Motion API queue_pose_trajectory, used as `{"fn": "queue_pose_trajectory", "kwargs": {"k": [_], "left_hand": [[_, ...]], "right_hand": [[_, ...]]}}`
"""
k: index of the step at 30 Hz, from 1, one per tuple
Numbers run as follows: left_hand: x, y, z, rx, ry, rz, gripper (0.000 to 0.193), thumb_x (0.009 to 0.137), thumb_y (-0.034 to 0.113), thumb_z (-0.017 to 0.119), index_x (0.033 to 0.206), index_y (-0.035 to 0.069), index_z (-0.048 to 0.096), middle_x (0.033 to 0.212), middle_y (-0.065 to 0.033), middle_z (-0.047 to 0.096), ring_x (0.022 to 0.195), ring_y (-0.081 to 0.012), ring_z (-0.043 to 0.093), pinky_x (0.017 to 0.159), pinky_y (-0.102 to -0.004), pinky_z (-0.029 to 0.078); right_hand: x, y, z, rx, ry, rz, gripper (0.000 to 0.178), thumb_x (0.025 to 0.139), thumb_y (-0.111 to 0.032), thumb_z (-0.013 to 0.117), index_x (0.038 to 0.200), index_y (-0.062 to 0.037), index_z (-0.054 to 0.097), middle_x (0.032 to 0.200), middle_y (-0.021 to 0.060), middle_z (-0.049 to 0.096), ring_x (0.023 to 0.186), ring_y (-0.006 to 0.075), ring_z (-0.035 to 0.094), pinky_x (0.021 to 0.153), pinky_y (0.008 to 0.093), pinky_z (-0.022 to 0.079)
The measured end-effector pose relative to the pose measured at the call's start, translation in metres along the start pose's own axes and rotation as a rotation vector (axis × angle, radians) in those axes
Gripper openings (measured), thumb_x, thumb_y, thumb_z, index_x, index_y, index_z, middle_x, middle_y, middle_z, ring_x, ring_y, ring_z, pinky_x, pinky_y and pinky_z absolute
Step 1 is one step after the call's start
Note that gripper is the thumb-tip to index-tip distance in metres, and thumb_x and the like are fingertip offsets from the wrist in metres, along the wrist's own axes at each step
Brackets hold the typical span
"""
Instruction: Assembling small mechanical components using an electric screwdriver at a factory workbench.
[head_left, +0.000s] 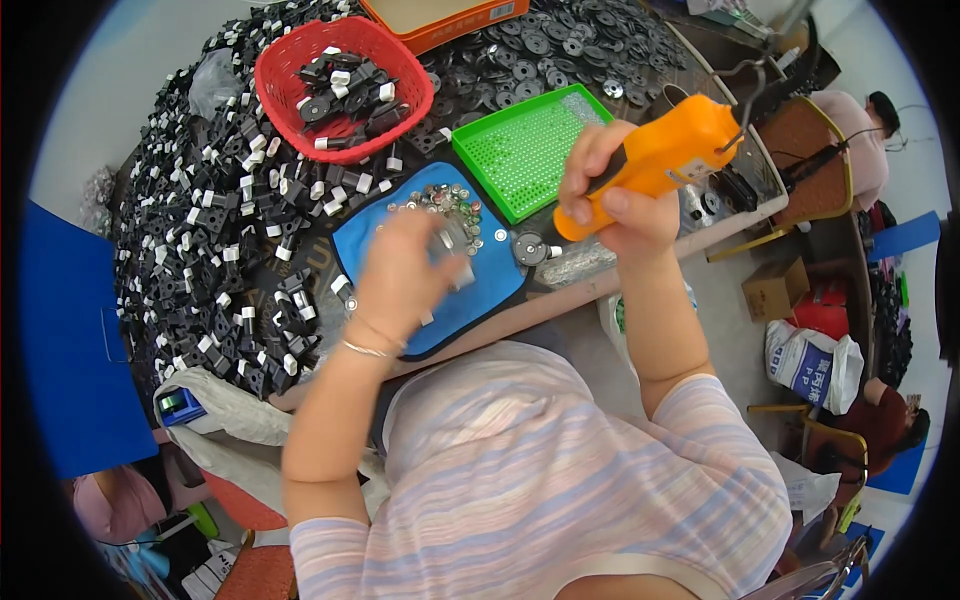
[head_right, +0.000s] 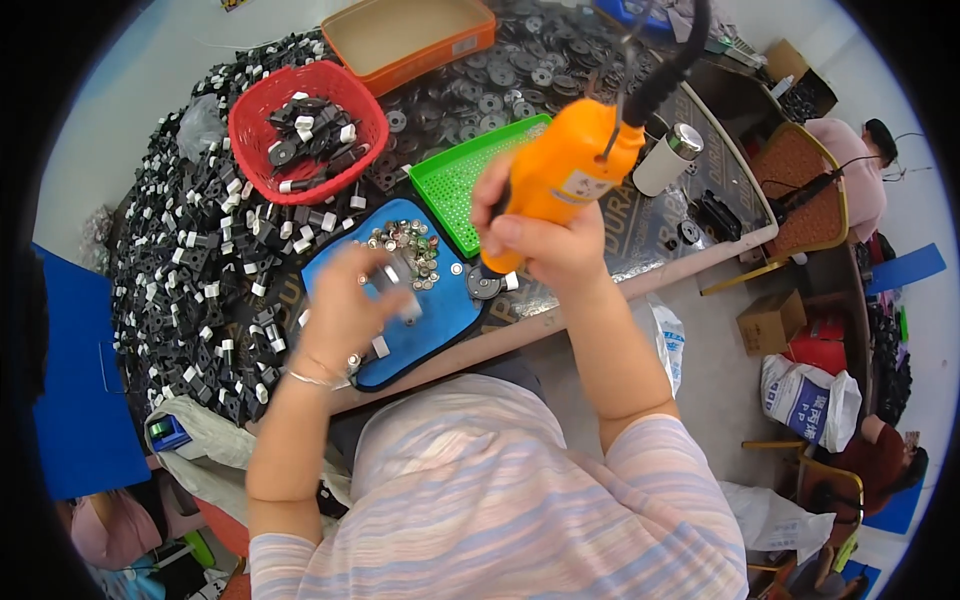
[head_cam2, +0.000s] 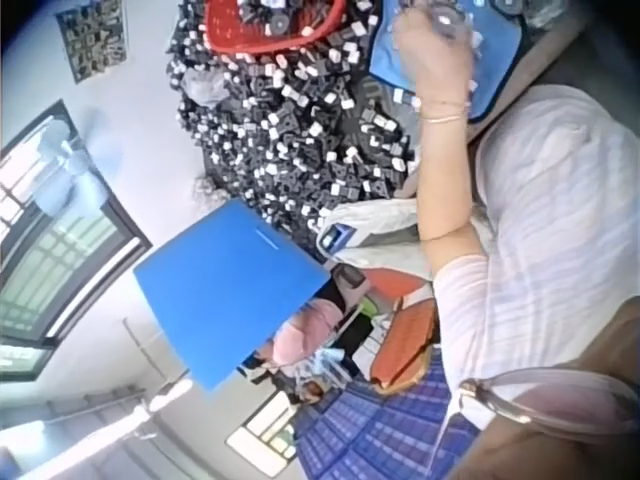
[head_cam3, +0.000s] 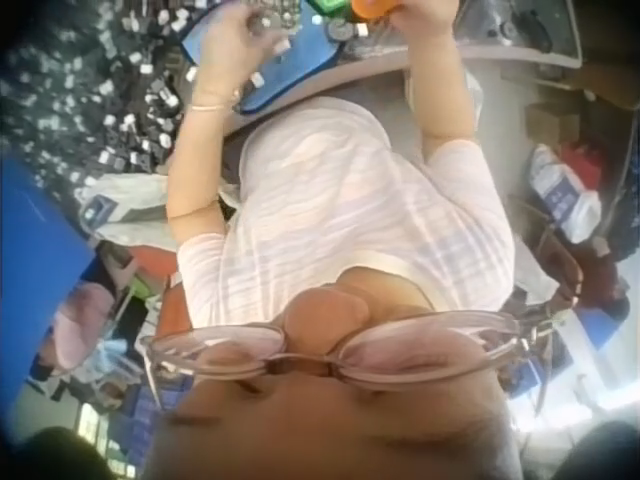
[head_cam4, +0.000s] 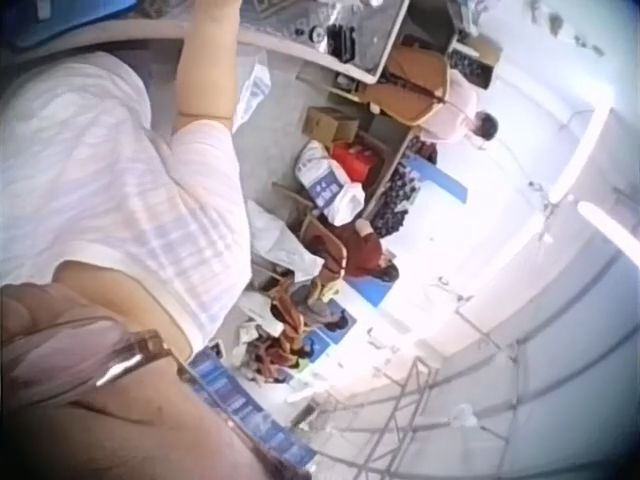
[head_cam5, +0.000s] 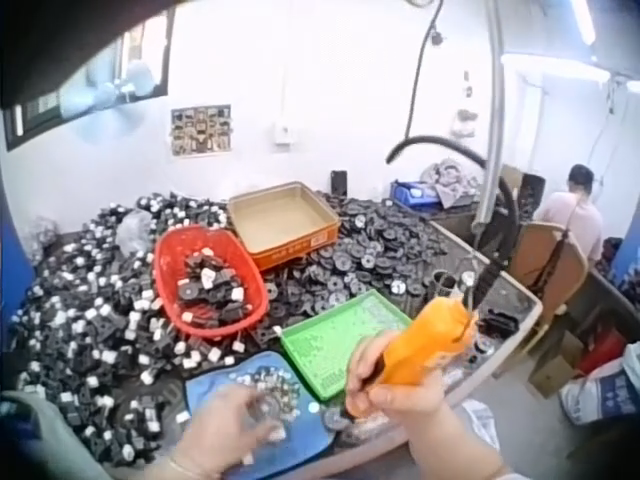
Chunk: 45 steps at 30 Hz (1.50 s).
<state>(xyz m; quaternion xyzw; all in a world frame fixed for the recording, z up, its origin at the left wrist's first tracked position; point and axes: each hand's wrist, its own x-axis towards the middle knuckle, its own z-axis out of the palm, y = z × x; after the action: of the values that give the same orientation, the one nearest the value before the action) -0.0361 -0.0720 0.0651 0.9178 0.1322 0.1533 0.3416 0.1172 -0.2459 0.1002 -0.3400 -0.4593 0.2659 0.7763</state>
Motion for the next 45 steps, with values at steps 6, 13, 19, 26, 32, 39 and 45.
{"fn": "queue_pose_trajectory", "kwargs": {"k": [6, 13, 19, 26, 32, 39, 45], "left_hand": [[0.071, -0.004, -0.056, 0.594, 0.488, 0.320, 0.074, 0.052, 0.022, 0.085, 0.115, -0.001, 0.053, 0.117, -0.0200, 0.055, 0.109, -0.0344, 0.052, 0.092, -0.0423, 0.042], [0.025, 0.007, 0.066, 0.125, -0.050, 0.291, 0.041, 0.059, 0.026, 0.079, 0.090, 0.005, 0.063, 0.092, -0.0117, 0.057, 0.095, -0.0298, 0.052, 0.081, -0.0398, 0.043], [0.021, 0.011, 0.089, 0.258, 0.054, 0.304, 0.048, 0.066, 0.029, 0.076, 0.107, 0.008, 0.061, 0.094, -0.0082, 0.053, 0.095, -0.0260, 0.049, 0.083, -0.0396, 0.036], [0.003, 0.023, 0.095, 0.214, 0.014, 0.232, 0.067, 0.064, 0.030, 0.077, 0.119, 0.003, 0.048, 0.098, -0.0102, 0.054, 0.093, -0.0274, 0.052, 0.083, -0.0392, 0.038], [0.004, 0.020, 0.081, 0.125, 0.020, 0.212, 0.059, 0.060, 0.013, 0.076, 0.111, 0.004, 0.049, 0.097, -0.0126, 0.053, 0.093, -0.0315, 0.052, 0.081, -0.0431, 0.041], [0.068, 0.001, -0.066, 0.472, 0.517, 0.193, 0.089, 0.052, 0.025, 0.085, 0.127, 0.007, 0.042, 0.119, -0.0128, 0.050, 0.112, -0.0300, 0.046, 0.092, -0.0447, 0.036], [-0.008, -0.047, -0.096, 0.095, 0.006, -0.057, 0.054, 0.058, 0.014, 0.081, 0.106, 0.001, 0.059, 0.104, -0.0146, 0.058, 0.097, -0.0301, 0.057, 0.085, -0.0355, 0.046]], "right_hand": [[-0.023, -0.005, -0.010, -0.008, 0.184, -0.047, 0.029, 0.073, -0.011, 0.069, 0.092, 0.0004, 0.050, 0.083, 0.0133, 0.051, 0.060, 0.0174, 0.052, 0.056, 0.0279, 0.043], [-0.030, -0.012, -0.012, 0.037, 0.247, -0.102, 0.029, 0.071, -0.005, 0.068, 0.092, 0.0012, 0.050, 0.083, 0.0131, 0.052, 0.061, 0.0177, 0.052, 0.056, 0.0266, 0.045], [-0.037, -0.012, -0.018, -0.002, 0.280, -0.095, 0.030, 0.072, -0.006, 0.068, 0.093, 0.0009, 0.049, 0.084, 0.0132, 0.051, 0.061, 0.0175, 0.051, 0.057, 0.0281, 0.045], [-0.037, -0.004, -0.015, -0.002, 0.324, -0.094, 0.029, 0.071, -0.005, 0.067, 0.093, 0.0015, 0.049, 0.083, 0.0132, 0.052, 0.060, 0.0178, 0.052, 0.056, 0.0276, 0.045], [-0.043, -0.005, -0.011, -0.048, 0.329, -0.085, 0.028, 0.071, -0.002, 0.065, 0.093, 0.0015, 0.050, 0.083, 0.0128, 0.052, 0.061, 0.0182, 0.053, 0.056, 0.0274, 0.045], [-0.043, 0.000, -0.010, -0.036, 0.363, -0.076, 0.028, 0.071, -0.003, 0.066, 0.093, 0.0012, 0.050, 0.083, 0.0127, 0.053, 0.062, 0.0181, 0.053, 0.057, 0.0270, 0.045], [-0.045, 0.004, -0.010, -0.072, 0.286, -0.059, 0.030, 0.076, -0.012, 0.067, 0.097, -0.0018, 0.048, 0.087, 0.0110, 0.049, 0.063, 0.0174, 0.052, 0.060, 0.0296, 0.042]]}}
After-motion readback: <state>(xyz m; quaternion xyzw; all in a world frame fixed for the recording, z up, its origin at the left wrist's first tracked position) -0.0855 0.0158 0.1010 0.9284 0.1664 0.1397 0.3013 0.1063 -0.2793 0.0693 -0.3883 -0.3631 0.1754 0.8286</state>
